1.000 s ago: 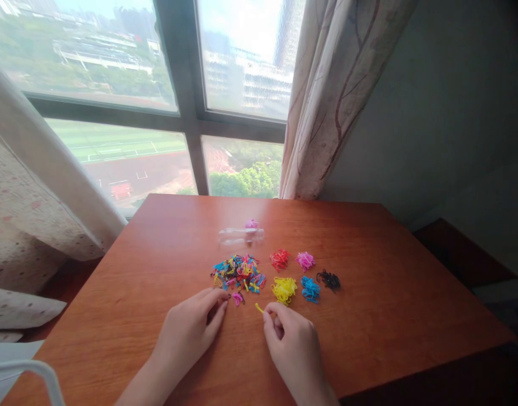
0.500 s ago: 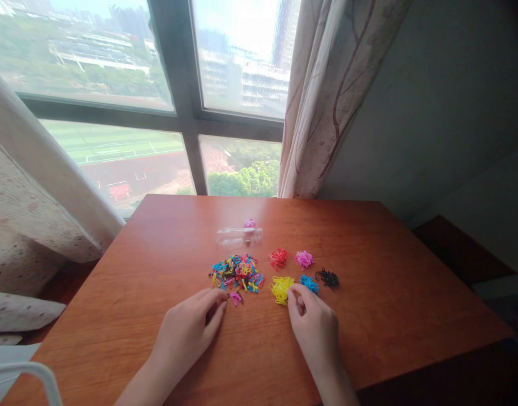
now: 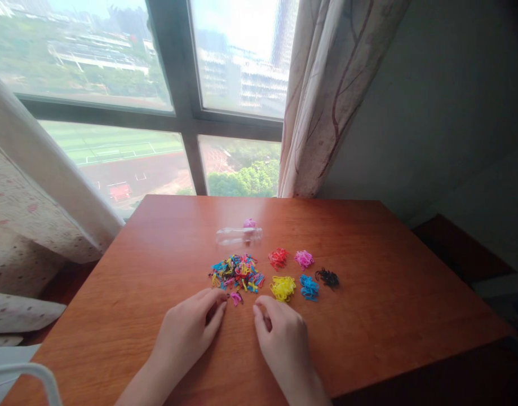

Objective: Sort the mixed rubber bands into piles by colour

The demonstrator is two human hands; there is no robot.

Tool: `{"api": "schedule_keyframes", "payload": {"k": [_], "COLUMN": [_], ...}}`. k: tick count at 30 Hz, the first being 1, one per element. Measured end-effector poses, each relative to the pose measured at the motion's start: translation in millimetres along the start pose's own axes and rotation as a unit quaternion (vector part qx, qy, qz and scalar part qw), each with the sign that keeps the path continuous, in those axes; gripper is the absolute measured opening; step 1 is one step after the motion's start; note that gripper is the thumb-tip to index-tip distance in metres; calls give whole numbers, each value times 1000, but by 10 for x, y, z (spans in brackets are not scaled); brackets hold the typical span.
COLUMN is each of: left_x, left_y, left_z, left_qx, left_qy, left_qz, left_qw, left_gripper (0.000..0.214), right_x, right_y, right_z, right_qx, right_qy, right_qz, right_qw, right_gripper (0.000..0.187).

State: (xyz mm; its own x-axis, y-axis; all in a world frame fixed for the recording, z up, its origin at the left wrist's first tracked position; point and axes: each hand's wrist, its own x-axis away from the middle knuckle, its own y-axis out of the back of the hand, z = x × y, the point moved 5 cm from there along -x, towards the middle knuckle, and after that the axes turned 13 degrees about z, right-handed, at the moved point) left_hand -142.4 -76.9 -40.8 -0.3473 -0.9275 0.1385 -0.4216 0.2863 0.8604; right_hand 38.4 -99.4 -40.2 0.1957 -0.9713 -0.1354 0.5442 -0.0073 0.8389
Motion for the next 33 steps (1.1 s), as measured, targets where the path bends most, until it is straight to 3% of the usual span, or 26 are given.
{"api": "schedule_keyframes", "payload": {"k": [7, 15, 20, 27, 33], "left_x": [2, -4, 3, 10, 3], "left_y": [-5, -4, -8, -26, -57], "left_z": [10, -17, -16, -2, 27], "left_qx": [19, 1, 7, 1, 1], "left_qy": [-15, 0, 0, 2, 4], "left_qz": [-5, 20, 21, 21, 30], "left_qw": [1000, 1000, 1000, 1000, 1000], "left_gripper": [19, 19, 18, 19, 19], "right_x": [-163, -176, -140, -199, -401], "right_y": [-230, -242, -109, 330, 713], "right_z": [279, 254, 233, -163, -752], "right_qx": [38, 39, -20, 2, 123], "right_qy": [-1, -1, 3, -28, -136], "right_qz": [79, 78, 54, -20, -42], "right_qw": [996, 996, 998, 999, 982], "right_gripper": [9, 14, 15, 22, 15]}}
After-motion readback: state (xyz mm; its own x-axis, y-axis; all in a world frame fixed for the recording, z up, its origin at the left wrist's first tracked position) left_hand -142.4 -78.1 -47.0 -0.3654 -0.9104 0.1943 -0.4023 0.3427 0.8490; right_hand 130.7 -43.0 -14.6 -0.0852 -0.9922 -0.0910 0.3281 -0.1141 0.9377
